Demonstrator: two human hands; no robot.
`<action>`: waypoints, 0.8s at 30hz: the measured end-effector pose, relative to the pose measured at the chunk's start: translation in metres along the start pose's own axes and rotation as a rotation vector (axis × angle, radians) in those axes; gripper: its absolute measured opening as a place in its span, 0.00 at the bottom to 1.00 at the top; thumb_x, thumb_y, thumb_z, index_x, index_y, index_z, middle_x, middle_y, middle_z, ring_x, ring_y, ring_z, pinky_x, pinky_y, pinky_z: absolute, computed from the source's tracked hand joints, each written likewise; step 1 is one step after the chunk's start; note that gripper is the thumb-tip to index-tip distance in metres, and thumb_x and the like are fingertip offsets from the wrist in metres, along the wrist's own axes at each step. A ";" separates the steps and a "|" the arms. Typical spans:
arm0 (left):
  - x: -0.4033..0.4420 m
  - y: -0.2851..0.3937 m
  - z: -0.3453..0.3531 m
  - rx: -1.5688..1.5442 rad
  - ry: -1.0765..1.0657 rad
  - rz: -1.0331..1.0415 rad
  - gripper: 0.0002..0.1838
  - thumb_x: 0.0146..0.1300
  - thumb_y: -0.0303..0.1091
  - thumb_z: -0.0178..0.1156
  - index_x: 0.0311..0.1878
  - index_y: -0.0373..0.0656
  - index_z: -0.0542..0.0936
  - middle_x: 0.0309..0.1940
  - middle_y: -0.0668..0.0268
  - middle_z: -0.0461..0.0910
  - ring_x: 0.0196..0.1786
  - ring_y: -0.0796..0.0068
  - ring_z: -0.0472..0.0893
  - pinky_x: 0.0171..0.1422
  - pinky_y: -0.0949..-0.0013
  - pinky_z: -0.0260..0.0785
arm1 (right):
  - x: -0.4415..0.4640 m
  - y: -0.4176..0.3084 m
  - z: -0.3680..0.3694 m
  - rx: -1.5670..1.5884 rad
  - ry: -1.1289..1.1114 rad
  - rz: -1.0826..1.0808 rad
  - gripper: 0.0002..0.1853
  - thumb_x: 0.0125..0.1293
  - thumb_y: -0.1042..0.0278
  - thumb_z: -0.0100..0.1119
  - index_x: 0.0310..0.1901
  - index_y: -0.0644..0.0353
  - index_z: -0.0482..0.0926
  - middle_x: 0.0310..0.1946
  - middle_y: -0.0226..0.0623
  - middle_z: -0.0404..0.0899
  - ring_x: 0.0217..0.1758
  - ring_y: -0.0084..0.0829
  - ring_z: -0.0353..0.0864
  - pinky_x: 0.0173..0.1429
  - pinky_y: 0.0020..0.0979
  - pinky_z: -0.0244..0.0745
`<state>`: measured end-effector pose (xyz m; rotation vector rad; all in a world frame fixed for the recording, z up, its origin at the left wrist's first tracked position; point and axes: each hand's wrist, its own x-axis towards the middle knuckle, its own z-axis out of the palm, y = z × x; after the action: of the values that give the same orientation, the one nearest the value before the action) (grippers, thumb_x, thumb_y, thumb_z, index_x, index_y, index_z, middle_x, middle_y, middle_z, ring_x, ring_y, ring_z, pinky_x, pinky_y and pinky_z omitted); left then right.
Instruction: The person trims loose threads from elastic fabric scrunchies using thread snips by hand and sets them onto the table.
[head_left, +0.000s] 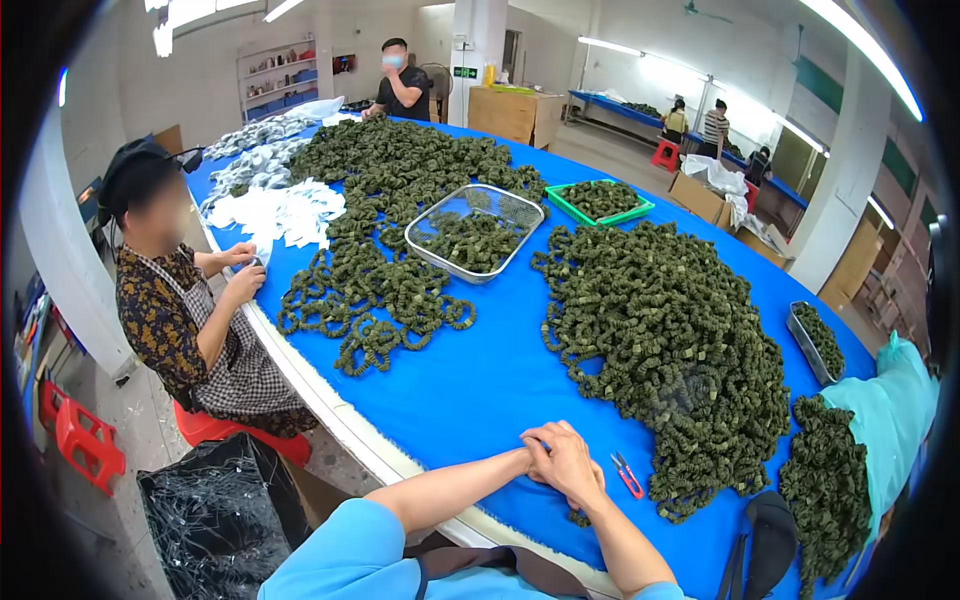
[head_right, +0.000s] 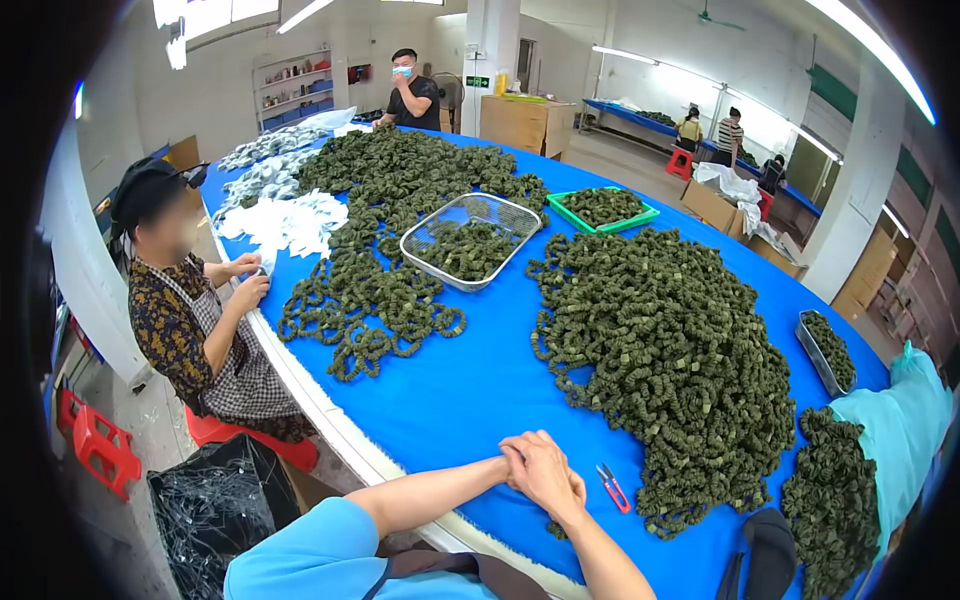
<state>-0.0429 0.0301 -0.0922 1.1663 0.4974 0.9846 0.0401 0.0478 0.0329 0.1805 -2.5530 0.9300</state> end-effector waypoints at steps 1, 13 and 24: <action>0.002 -0.001 -0.002 0.020 -0.009 0.002 0.18 0.68 0.42 0.54 0.53 0.40 0.79 0.53 0.58 0.79 0.53 0.64 0.80 0.57 0.66 0.75 | -0.001 0.000 0.000 0.009 0.032 0.022 0.08 0.56 0.74 0.61 0.37 0.61 0.85 0.29 0.38 0.82 0.33 0.33 0.74 0.40 0.32 0.70; 0.024 -0.013 0.007 0.122 0.020 0.330 0.16 0.68 0.42 0.53 0.50 0.42 0.81 0.48 0.61 0.82 0.43 0.68 0.82 0.46 0.72 0.77 | -0.003 -0.008 0.021 -0.147 0.279 0.129 0.07 0.51 0.78 0.63 0.33 0.62 0.84 0.25 0.37 0.80 0.29 0.34 0.72 0.37 0.31 0.69; 0.010 -0.002 0.019 0.171 0.144 0.340 0.14 0.67 0.40 0.55 0.49 0.41 0.80 0.45 0.61 0.81 0.41 0.69 0.82 0.44 0.73 0.77 | -0.011 -0.030 0.022 -0.236 0.262 0.238 0.07 0.58 0.80 0.58 0.37 0.63 0.82 0.29 0.39 0.78 0.31 0.36 0.70 0.38 0.35 0.69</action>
<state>-0.0219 0.0281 -0.0859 1.3679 0.5153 1.3465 0.0507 0.0109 0.0306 -0.3007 -2.4439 0.6724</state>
